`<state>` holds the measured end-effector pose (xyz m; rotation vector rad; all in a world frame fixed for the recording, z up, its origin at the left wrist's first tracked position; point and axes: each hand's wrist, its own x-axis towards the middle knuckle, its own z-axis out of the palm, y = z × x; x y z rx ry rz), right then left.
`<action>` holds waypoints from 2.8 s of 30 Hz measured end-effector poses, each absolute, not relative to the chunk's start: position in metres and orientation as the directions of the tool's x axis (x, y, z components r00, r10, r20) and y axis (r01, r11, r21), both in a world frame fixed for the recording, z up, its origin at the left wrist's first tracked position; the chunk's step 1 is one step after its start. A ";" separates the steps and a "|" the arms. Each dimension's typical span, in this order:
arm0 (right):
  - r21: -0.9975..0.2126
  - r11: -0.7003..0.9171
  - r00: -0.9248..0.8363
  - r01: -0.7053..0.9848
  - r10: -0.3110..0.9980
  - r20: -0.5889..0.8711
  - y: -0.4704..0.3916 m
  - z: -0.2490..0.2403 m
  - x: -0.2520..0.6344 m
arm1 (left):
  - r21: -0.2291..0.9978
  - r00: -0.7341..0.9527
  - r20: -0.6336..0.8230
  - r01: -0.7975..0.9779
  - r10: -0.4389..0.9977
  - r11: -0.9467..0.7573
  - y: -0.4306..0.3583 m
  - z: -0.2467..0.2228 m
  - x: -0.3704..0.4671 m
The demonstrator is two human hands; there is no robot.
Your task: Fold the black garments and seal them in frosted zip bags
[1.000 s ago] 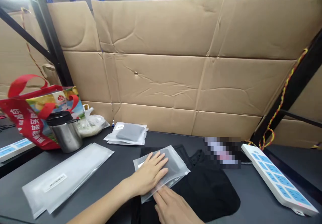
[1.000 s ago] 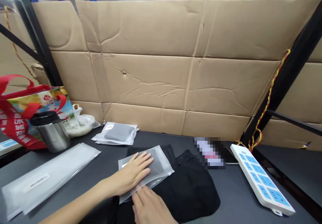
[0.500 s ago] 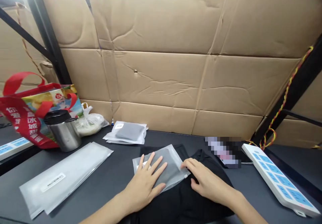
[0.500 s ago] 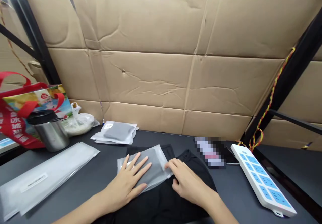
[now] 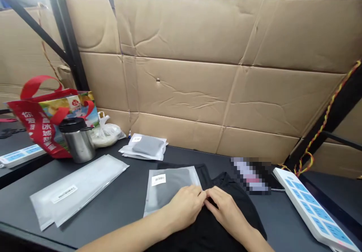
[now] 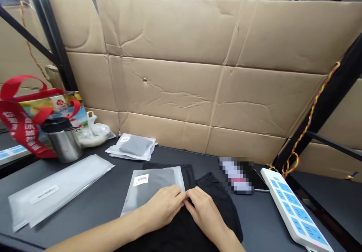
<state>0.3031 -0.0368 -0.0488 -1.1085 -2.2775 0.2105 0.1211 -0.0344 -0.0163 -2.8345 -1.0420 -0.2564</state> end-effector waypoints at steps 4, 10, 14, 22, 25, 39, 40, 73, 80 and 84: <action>-0.365 0.668 -0.516 0.648 0.738 0.436 -0.039 -0.046 0.301 | -0.075 0.783 0.179 0.614 0.596 -0.785 -0.034 -0.023 0.111; -0.360 0.638 -0.495 0.681 0.763 0.416 -0.040 -0.045 0.298 | -0.115 0.754 0.245 0.647 0.610 -0.754 -0.052 -0.020 0.040; -0.375 0.622 -0.483 0.687 0.777 0.404 -0.040 -0.046 0.298 | -0.155 0.712 0.271 0.696 0.648 -0.701 -0.065 -0.019 -0.007; -0.385 0.620 -0.458 0.684 0.776 0.435 -0.041 -0.044 0.299 | -0.266 0.674 0.304 0.738 0.673 -0.620 -0.057 -0.010 0.003; -0.385 0.637 -0.470 0.667 0.762 0.445 -0.041 -0.043 0.299 | -0.273 0.698 0.261 0.716 0.667 -0.643 -0.040 -0.020 0.032; -0.487 0.592 -0.399 0.642 0.801 0.447 -0.041 -0.044 0.302 | -0.139 0.493 0.482 0.859 0.724 -0.493 0.054 0.024 -0.009; -0.488 0.591 -0.402 0.642 0.802 0.442 -0.041 -0.044 0.302 | -0.104 0.450 0.468 0.883 0.760 -0.458 0.069 0.029 -0.027; -0.482 0.420 -0.279 0.769 0.899 0.339 -0.019 -0.036 0.300 | 0.055 0.419 0.491 0.860 0.764 -0.507 0.095 -0.007 -0.090; -0.539 0.377 -0.153 0.753 0.897 0.414 0.044 -0.049 0.307 | 0.183 0.487 0.431 0.777 0.760 -0.602 0.057 -0.026 -0.046; -0.549 0.387 -0.153 0.741 0.893 0.423 0.052 -0.048 0.301 | 0.213 0.474 0.420 0.777 0.774 -0.592 0.055 -0.028 -0.036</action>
